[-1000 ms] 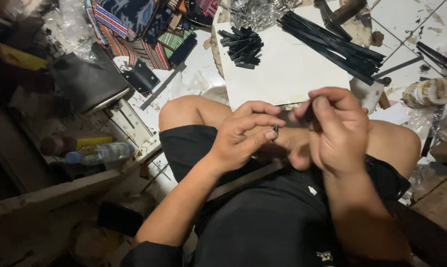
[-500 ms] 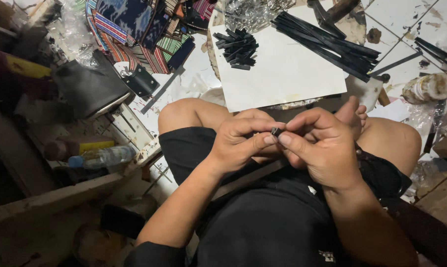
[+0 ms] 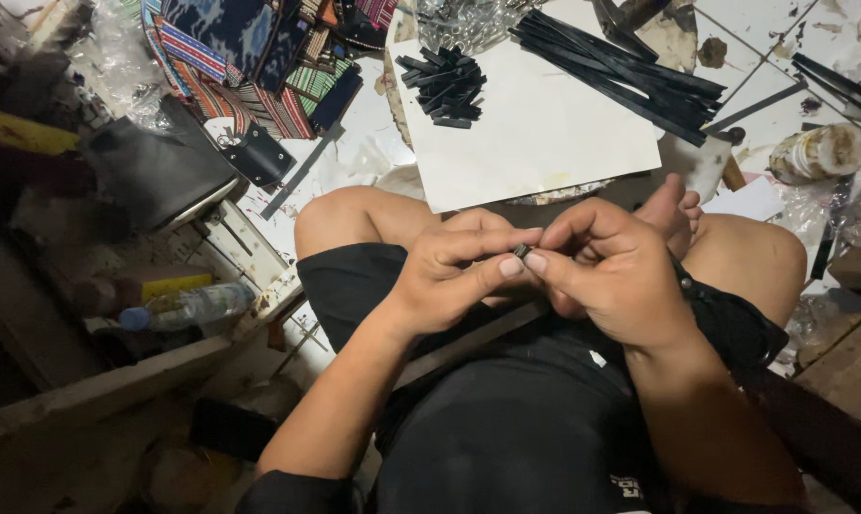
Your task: The person sits cross-legged on the floor and repeatedly cuts long black strips into smaller pieces using scissors. The cut pieces are placed on a white board on the floor.
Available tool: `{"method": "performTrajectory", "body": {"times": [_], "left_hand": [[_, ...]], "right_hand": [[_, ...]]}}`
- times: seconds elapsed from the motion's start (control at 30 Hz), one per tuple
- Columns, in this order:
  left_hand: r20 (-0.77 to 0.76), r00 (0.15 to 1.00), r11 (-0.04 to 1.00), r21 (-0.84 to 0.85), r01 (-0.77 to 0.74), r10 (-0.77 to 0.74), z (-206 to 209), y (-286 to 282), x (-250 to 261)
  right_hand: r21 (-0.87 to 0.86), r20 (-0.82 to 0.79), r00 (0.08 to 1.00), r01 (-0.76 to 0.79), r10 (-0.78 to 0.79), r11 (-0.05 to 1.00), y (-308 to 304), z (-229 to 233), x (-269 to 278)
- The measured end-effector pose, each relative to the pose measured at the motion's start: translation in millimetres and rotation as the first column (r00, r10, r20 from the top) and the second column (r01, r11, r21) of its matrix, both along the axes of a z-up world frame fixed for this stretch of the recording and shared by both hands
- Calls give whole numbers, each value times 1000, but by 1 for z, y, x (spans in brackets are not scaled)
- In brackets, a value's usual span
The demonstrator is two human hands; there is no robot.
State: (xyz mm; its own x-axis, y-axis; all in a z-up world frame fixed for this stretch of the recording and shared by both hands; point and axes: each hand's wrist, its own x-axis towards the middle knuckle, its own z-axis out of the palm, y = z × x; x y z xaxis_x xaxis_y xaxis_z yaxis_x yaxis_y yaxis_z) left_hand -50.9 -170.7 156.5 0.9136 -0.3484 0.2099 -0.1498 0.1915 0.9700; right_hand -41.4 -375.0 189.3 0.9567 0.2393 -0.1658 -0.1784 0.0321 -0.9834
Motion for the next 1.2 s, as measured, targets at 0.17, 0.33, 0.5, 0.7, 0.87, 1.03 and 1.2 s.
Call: {"method": "performTrajectory", "body": {"times": [0.17,0.33,0.5,0.7,0.87,1.03,1.2], "left_hand": [[87,983,967,189,-173,158,0,-8,-2],[16,941,941,5,-337,337,2,-18,2],[-87,906,908,-27,-418,414,-5,-13,6],[-181,890,896,-77,-437,419,-6,-12,4],[-160,883,890,-49,-453,441,-6,-14,2],[-134,883,889,-31,-458,450,-9,-13,2],[-90,900,904,1,-428,426,-5,-12,0]], "right_hand": [[-135,167,984,78,-55,988,9,-4,-3],[-165,387,915,187,-110,968,9,-22,9],[90,117,993,-7,-4,996,11,-35,0],[213,25,1000,-15,10,977,0,-39,-1],[51,64,998,-17,14,999,-6,-38,-4],[42,96,995,-28,24,999,-13,-38,-3],[70,51,999,-6,3,998,-5,-37,0]]}}
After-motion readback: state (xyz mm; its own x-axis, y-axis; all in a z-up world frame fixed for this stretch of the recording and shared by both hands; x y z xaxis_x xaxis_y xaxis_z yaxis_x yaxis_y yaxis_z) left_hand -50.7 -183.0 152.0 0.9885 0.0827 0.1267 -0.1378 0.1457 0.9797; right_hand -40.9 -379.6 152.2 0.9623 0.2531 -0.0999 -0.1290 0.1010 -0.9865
